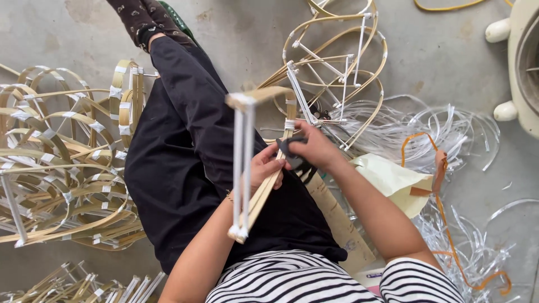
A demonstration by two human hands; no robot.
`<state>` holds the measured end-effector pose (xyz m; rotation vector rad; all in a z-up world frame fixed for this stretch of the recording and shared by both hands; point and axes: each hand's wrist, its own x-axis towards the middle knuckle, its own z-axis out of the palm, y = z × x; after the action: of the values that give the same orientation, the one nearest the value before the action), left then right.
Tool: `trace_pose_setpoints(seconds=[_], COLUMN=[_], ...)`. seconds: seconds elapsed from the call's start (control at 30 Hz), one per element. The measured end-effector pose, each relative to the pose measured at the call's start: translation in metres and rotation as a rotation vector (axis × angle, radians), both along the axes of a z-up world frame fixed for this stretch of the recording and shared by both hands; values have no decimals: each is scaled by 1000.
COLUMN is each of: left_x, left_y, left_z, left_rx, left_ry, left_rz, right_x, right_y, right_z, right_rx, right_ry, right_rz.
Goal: Assembling or manipulating bamboo and plastic furniture components by hand.
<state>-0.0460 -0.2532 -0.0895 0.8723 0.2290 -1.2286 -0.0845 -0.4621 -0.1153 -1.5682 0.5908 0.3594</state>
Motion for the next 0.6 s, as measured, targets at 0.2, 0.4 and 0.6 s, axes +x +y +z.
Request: trace_pose_setpoints(seconds=[0.2,0.4,0.6], left_x=[-21,-19,-7], left_y=[11,7,-16], left_z=[-15,-13,5], left_rx=[-30,38,79], left_ry=[94,-17,-39], left_rz=[124,103,174], right_x=[9,12,-8], right_y=[13,13,-22], right_z=[17,23,-8], right_rx=[-170,-212,103], right_ry=[-47,-21,-197], right_rz=[24,99,-175])
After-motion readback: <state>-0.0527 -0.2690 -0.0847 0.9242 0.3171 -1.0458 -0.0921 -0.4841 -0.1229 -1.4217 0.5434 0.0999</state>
